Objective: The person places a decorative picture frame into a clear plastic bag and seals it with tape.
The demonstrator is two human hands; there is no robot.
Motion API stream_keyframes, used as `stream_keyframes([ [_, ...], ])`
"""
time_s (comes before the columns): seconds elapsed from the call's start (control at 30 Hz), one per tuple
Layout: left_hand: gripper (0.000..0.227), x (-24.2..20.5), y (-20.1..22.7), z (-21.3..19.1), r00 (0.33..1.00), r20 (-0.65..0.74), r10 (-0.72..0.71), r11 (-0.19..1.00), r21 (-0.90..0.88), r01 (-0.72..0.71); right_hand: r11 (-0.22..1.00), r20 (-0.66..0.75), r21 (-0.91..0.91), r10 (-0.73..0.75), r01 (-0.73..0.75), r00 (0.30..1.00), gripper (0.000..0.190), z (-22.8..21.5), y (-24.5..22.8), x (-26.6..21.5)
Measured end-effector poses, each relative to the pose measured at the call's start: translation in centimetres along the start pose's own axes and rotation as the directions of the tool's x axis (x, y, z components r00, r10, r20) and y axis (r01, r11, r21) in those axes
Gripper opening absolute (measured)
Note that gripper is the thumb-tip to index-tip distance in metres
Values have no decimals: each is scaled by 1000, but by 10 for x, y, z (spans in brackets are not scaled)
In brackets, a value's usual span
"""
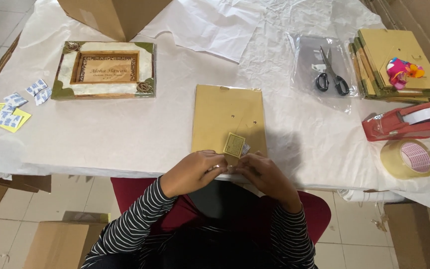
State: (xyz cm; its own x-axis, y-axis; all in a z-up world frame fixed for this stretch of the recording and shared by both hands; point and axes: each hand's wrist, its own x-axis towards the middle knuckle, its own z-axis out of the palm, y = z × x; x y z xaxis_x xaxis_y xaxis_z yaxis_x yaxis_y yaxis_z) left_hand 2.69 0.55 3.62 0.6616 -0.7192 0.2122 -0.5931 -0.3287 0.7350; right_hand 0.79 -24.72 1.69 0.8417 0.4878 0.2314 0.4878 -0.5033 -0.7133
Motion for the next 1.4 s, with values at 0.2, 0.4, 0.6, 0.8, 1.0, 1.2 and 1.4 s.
stream_keyframes([
  [0.2,22,-4,4,1,998,27,55,992,108,-58,956,61,-286,-51,67,997,6,-1,-24,-9],
  [0.4,26,0,-6,6,999,23,27,995,94,-29,964,14,-258,-58,60,998,5,4,-26,-10],
  [0.6,19,3,-3,5,999,12,-39,999,15,39,993,-35,-104,-62,58,997,7,4,-20,-4],
  [0.8,14,4,14,-4,998,-66,-5,999,50,9,993,-98,-117,11,-22,995,9,5,-19,0],
  [1.0,19,6,5,-8,998,-26,66,955,291,-55,993,-85,-94,66,-74,994,14,6,-7,1],
  [1.2,25,8,-21,-5,997,26,74,938,337,-78,989,-34,-91,117,-120,993,15,-1,-6,9],
  [1.4,30,13,-29,0,1000,17,-2,945,328,-4,970,-91,-213,100,-117,991,16,-4,0,23],
])
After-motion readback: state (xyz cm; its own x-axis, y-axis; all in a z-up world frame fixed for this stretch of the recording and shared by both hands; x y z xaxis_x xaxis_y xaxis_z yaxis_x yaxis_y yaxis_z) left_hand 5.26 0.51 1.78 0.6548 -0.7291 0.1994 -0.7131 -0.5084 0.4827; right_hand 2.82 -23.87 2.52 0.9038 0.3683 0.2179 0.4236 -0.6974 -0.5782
